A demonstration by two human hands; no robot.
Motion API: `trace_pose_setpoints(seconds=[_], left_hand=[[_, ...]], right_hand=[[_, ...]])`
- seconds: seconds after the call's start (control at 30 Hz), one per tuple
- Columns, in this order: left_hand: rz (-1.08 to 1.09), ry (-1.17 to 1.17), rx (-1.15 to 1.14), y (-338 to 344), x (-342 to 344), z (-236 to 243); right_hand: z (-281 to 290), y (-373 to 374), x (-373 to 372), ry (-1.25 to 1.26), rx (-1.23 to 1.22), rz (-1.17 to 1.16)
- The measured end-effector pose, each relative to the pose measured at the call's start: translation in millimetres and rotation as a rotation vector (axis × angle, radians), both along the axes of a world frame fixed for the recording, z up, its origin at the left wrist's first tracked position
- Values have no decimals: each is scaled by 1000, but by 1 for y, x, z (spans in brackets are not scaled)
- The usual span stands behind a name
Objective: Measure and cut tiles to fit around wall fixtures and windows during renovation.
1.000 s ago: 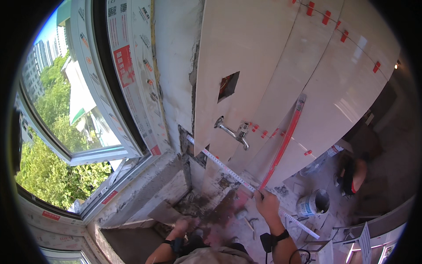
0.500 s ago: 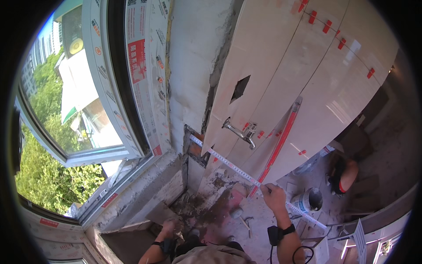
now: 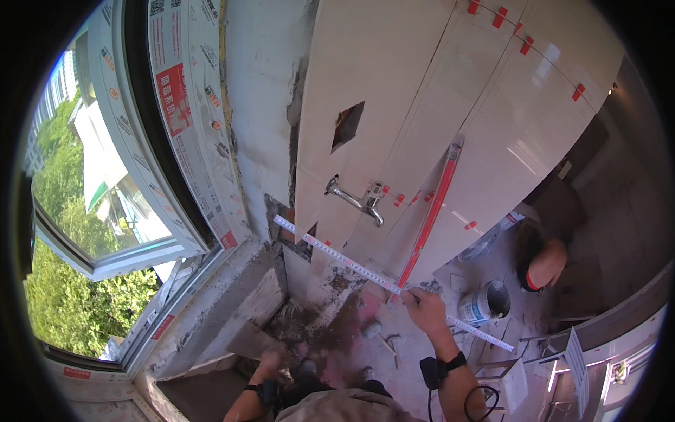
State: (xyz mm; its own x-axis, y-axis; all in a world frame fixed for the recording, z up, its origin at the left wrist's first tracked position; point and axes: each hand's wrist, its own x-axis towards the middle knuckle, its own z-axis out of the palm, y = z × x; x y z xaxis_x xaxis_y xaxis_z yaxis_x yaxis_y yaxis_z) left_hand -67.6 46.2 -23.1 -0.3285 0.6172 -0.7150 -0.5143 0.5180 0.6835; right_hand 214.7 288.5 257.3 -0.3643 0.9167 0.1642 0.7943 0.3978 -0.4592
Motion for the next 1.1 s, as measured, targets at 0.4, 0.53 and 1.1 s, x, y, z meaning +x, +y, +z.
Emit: trace_pose_setpoints(seconds=[0.4,0.53,1.1], left_hand=[[1,-213,-137,22,77,1],[73,-136,-188,62,156,10],[-292,-196,-572,119,401,-153]], right_hand=[[-198,-6,256,-90,-592,-247],[-253,4,352,-135,-642,-377],[-543,58,444,-153,-970,-533]])
